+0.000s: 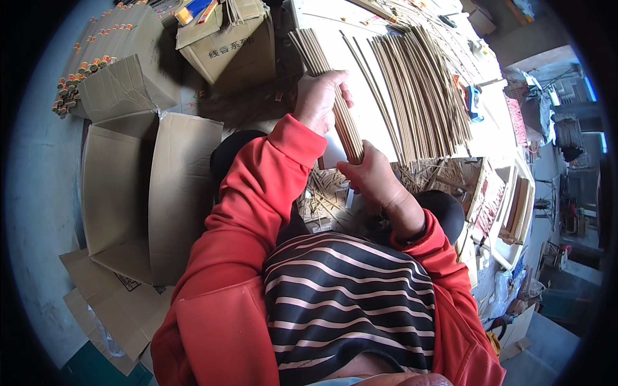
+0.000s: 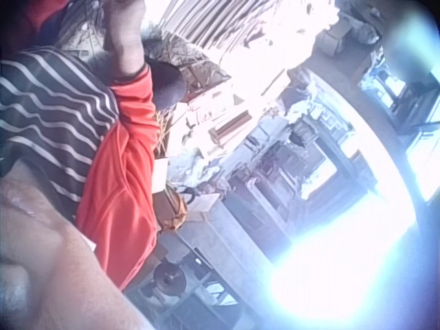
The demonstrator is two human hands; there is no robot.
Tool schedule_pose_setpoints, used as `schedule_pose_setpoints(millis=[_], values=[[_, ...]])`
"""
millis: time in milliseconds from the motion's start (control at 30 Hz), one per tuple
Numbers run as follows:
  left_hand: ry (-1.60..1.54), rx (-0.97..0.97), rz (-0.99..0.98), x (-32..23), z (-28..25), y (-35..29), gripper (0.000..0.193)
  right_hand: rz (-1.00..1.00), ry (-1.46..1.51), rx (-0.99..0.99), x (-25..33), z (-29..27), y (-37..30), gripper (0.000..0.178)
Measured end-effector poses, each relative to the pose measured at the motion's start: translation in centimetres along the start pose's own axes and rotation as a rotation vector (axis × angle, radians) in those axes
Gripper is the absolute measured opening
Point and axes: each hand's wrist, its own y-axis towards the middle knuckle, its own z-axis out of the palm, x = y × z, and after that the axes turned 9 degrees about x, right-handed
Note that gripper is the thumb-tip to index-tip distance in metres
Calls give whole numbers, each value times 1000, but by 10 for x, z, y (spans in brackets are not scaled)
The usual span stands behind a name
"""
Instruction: The person gathers thin wooden sticks from a table and a nearby bin, aligns them into a bundle, and repeatedly adjusts the bundle by hand to straighten the ends. The person continues to add sticks and refine the alignment throughout the clip.
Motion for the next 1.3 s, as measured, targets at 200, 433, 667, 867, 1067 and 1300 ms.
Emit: schedule_pose_setpoints(millis=[200, 433, 667, 867, 1067, 1300], values=[[-401, 414, -122, -8, -7, 3, 10, 11, 935, 561, 4, -11, -9, 13], [-218, 182, -60, -8, -7, 1, 11, 45, 583, 335, 10, -7, -9, 11], [35, 8, 87, -6, -5, 2, 7, 39, 162, 129, 10, -4, -4, 14], [-433, 296, -45, -15, -7, 3, 7, 51, 773, 504, 9, -15, -13, 17], [46, -3, 29, -10, -9, 6, 13, 84, 148, 156, 15, -4, -7, 16], [-387, 283, -67, -16, -8, 5, 12, -9, 665, 474, 7, -9, -8, 19]])
